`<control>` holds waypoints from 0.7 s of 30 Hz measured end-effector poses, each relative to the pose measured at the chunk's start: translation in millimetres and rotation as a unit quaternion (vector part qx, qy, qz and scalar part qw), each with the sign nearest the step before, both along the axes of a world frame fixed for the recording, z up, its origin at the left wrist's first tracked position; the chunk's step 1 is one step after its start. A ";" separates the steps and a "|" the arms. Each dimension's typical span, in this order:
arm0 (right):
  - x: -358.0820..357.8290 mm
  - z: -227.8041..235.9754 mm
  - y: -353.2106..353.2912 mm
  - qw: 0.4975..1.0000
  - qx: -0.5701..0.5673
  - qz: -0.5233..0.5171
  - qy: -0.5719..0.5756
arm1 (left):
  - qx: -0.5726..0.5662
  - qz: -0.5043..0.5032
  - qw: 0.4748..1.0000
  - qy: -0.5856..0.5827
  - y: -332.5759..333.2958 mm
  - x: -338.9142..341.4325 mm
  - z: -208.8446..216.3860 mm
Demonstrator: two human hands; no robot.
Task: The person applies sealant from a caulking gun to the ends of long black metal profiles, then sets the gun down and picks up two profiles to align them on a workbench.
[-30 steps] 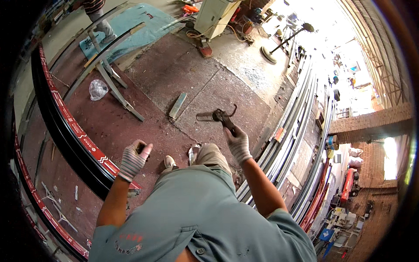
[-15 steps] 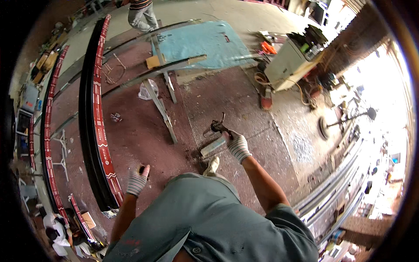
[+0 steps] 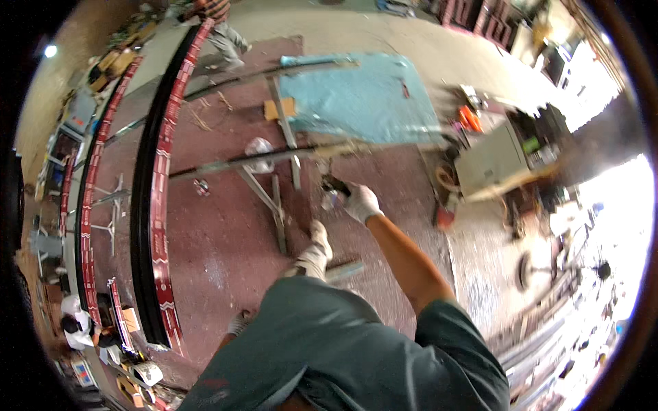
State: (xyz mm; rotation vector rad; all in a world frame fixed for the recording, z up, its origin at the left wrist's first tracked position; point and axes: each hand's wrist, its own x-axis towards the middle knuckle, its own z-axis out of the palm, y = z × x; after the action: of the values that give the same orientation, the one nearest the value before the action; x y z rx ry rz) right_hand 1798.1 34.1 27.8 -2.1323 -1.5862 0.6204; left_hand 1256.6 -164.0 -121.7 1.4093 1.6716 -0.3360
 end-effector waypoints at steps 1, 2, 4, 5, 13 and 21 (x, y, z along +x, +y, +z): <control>15.5 -13.6 18.6 1.000 0.003 0.022 -0.009 | 0.006 -0.088 0.996 0.021 10.0 -8.4 -37.7; 19.3 -18.5 39.4 0.999 0.018 0.033 0.008 | 0.011 -0.144 0.989 0.044 20.9 -10.2 -64.5; 52.4 -46.0 72.2 0.999 -0.016 0.025 -0.025 | -0.008 -0.142 0.989 0.039 83.7 39.3 -72.0; 55.4 -50.5 85.5 0.997 -0.061 0.029 -0.031 | -0.041 -0.094 0.994 0.039 110.5 67.7 -49.6; 87.1 -119.2 133.6 0.970 -0.204 0.108 -0.072 | 0.109 0.036 0.990 -0.087 311.9 205.7 105.5; 128.5 -211.6 147.0 0.902 -0.281 0.296 -0.139 | 0.299 0.002 0.949 -0.101 371.4 359.0 159.1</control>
State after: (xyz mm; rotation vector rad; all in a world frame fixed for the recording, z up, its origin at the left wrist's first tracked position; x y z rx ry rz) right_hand 1926.6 181.1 -183.8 -2.1644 -2.5053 1.1184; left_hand 1615.6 207.4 37.4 1.8019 1.6734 0.3456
